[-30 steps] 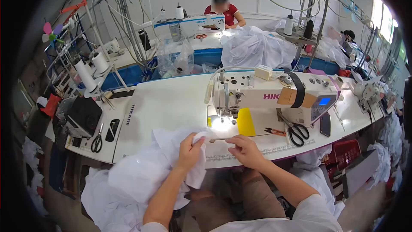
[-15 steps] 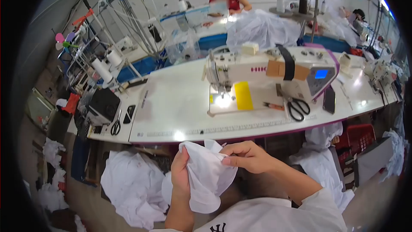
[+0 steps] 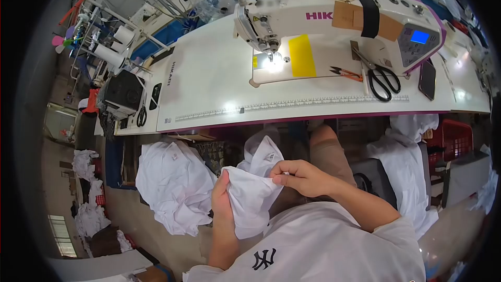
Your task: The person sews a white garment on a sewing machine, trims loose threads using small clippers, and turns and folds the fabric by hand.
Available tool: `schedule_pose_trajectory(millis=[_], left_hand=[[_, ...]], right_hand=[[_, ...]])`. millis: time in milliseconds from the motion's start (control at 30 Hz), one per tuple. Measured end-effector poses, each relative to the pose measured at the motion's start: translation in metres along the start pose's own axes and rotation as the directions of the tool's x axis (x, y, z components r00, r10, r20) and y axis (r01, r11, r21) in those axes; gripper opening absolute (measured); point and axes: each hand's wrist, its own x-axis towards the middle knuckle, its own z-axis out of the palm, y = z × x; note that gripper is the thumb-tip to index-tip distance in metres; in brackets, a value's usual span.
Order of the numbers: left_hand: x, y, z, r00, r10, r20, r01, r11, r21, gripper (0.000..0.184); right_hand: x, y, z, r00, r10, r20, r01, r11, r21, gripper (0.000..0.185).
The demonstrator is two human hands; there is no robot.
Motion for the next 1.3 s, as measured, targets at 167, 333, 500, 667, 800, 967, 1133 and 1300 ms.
schedule_pose_trajectory(millis=[167,333,500,667,800,967,1133,1300], left_hand=[[0.002,-0.003,-0.004,1.000,0.001,0.030,-0.001,1.000,0.018,0.039],[0.006,-0.007,-0.004,0.997,0.039,0.062,-0.040,0.999,0.010,0.039],[0.010,-0.009,-0.009,0.998,0.045,0.044,-0.044,0.999,-0.010,0.038],[0.012,-0.010,-0.015,0.994,0.025,0.108,-0.017,0.997,-0.075,0.034],[0.014,-0.013,-0.024,0.997,0.025,0.077,-0.019,0.997,-0.071,0.033],[0.015,-0.014,-0.024,0.992,-0.011,0.128,0.032,0.987,-0.155,0.032],[0.010,-0.011,-0.008,0.994,-0.054,0.093,0.069,0.984,-0.166,0.039],[0.012,-0.011,-0.007,0.991,-0.086,0.103,0.100,0.985,-0.143,0.051]], right_hand=[[0.005,0.019,-0.005,0.997,0.040,0.065,-0.048,0.991,0.124,0.017],[0.005,0.025,-0.007,0.995,0.083,0.063,-0.093,0.982,0.167,0.017],[0.007,0.030,-0.006,0.994,0.099,0.049,-0.106,0.978,0.179,0.018],[0.011,0.033,-0.006,0.995,0.083,0.049,-0.090,0.980,0.177,0.018],[0.012,0.036,-0.006,0.994,0.100,0.040,-0.106,0.975,0.196,0.018],[0.010,0.031,-0.007,0.996,0.083,-0.019,-0.077,0.974,0.213,0.023],[0.007,0.026,-0.006,0.991,-0.002,-0.136,0.021,0.991,0.135,0.027],[0.012,0.007,0.009,0.825,-0.543,-0.158,0.408,0.765,-0.498,0.042]])
